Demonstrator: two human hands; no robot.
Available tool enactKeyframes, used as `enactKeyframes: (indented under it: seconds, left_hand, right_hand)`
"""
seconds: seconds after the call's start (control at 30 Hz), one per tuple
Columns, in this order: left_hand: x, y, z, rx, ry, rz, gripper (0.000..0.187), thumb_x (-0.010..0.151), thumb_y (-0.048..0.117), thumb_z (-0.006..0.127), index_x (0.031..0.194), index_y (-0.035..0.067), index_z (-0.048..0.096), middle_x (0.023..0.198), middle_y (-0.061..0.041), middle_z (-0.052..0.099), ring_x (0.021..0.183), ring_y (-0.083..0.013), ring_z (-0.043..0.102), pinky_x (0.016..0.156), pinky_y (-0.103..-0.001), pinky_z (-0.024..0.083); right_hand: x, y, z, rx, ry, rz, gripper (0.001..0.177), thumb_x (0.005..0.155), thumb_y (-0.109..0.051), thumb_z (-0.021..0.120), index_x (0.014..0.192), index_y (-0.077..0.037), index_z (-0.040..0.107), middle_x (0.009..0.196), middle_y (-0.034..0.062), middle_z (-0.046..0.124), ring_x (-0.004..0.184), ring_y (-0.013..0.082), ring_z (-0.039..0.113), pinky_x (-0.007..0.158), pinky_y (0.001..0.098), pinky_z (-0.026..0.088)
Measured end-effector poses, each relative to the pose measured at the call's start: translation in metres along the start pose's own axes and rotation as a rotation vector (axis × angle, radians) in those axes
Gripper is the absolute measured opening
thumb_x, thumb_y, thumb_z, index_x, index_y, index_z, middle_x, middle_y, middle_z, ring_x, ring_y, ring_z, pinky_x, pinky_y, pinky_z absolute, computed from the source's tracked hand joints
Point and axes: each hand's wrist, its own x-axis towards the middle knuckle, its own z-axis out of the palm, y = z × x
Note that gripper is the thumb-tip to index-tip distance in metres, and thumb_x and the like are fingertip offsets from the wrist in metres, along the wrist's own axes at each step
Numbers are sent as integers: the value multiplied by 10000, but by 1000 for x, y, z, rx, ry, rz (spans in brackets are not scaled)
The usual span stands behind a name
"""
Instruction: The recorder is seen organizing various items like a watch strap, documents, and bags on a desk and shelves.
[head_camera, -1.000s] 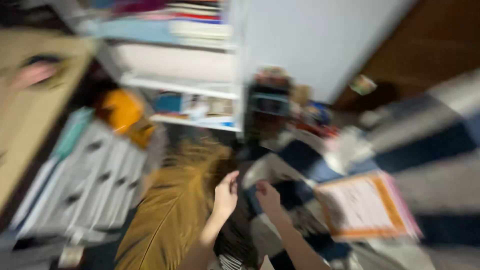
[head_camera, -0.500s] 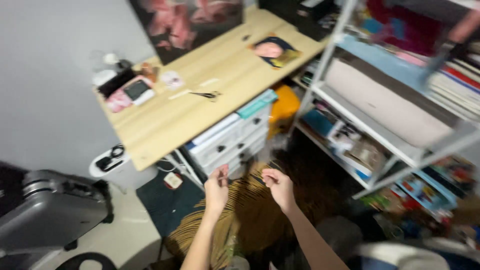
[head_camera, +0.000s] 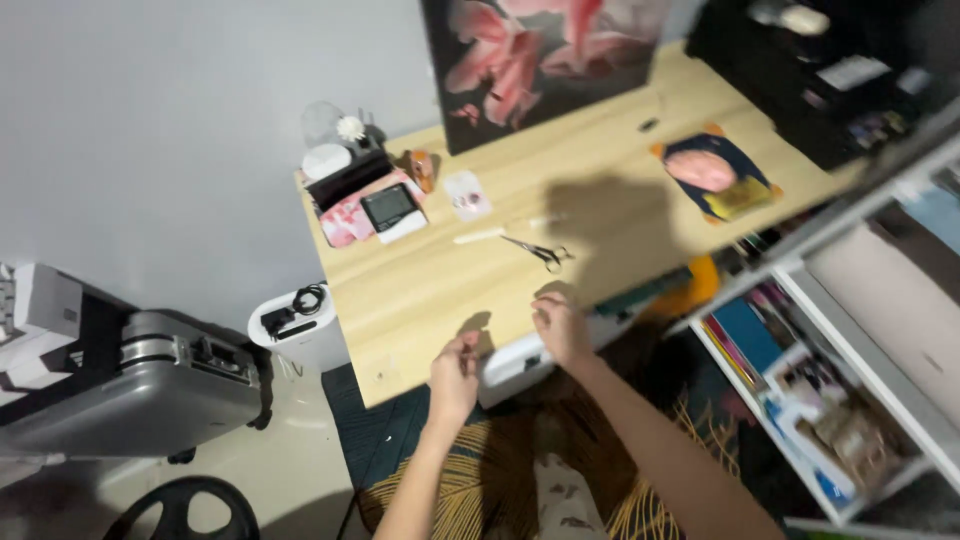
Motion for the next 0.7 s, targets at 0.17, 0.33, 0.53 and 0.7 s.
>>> enactKeyframes:
  seconds: [0.17,0.33,0.53,0.7]
  left_hand:
    - [58,-3,23,-11,57,-10,336,854,-97,550,1150,-26,692,1086,-225,738,978,-337,742,858,-374,576]
    - [124,-2,54,1,69,-7,323,836,-99,571,1129,-40,692,1130,-231,725,1046,-384,706,893,-405,561]
    - [159,-22,89,75,1,-11,287,851,-58,612,1122,-27,703,1091,-256,718,1008,-422,694,867,-447,563]
    - [159,-36,96,63,-80,-81,319,887,30,644,1202,-3,681,1099,-253,720,991,-405,719,839,-439,577]
  right_hand:
    - [89,14,6,-307,-133,-92,193,837,-178,729,982,-51,735,1126,130,689,1081,365,611,964,479,494]
    - [137,56,35,-384,-86,-99,378,754,-208,732,1089,-33,729,1193,175,649,1130,369,555,918,505,452]
    - [136,102,73,-883,-187,-183,298,823,-248,717,1059,-69,748,1139,151,699,1121,296,606,987,461,481]
    - [139,51,48,-460,-443,147,263,842,-258,720,1007,-54,740,1053,161,723,1014,329,665,913,464,525]
